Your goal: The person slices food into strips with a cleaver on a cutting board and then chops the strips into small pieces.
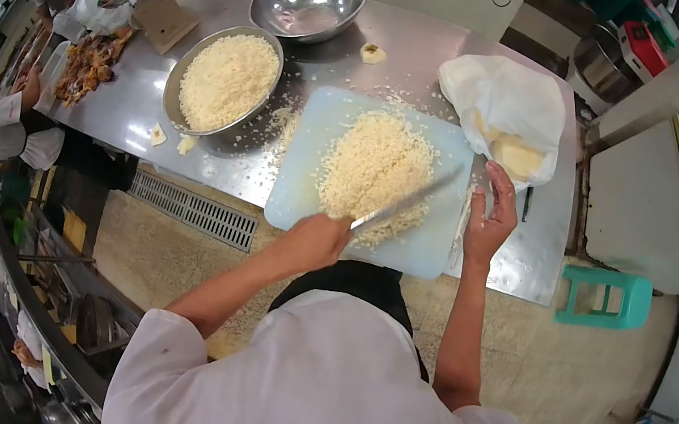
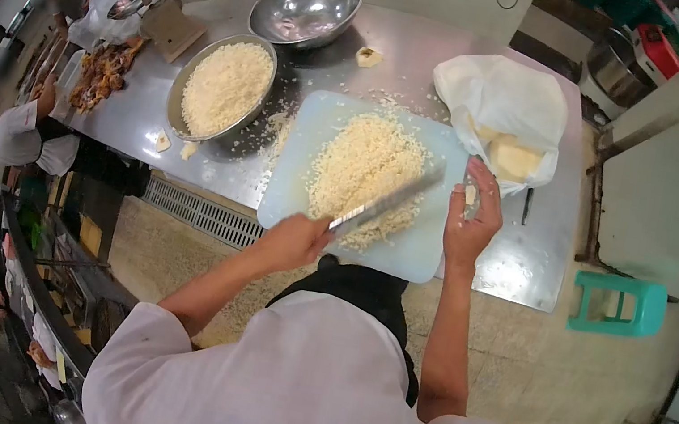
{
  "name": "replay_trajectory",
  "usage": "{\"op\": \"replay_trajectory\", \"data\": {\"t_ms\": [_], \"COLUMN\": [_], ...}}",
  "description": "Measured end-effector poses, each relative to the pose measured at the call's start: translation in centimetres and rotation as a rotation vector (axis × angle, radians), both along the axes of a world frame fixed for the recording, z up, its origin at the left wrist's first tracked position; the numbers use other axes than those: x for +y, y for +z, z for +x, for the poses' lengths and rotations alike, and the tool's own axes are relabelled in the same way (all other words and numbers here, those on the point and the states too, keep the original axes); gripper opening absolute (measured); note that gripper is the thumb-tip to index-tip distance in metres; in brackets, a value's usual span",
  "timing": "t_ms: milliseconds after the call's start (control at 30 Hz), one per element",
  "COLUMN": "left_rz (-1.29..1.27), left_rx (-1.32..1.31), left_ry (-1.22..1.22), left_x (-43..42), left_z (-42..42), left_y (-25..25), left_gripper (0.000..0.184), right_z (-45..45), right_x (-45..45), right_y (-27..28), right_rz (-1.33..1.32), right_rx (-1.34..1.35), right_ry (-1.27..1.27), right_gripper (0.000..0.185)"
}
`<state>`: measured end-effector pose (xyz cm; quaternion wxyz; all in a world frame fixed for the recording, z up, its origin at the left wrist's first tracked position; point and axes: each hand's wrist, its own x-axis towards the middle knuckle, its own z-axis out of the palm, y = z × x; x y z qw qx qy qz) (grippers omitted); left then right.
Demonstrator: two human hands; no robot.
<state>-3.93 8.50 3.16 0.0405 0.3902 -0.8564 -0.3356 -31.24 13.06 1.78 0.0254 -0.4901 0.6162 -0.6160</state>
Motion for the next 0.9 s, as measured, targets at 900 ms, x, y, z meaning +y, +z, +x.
{"op": "replay_trajectory", "data": {"t_ms": [900], "left_rz": [-0.247], "left_rx": [-0.14], "left_ry": [0.101], "left_x": [-8.7], "left_z": [3.9], "left_y": [-3.4], "left_gripper": [0.018], "right_z": [1.5], "right_x": [-2.5], "right_y": [-3.8], "right_rz": [0.07], "right_rx": [-0.073], "right_ry": [0.037], "right_gripper": [0.034]}}
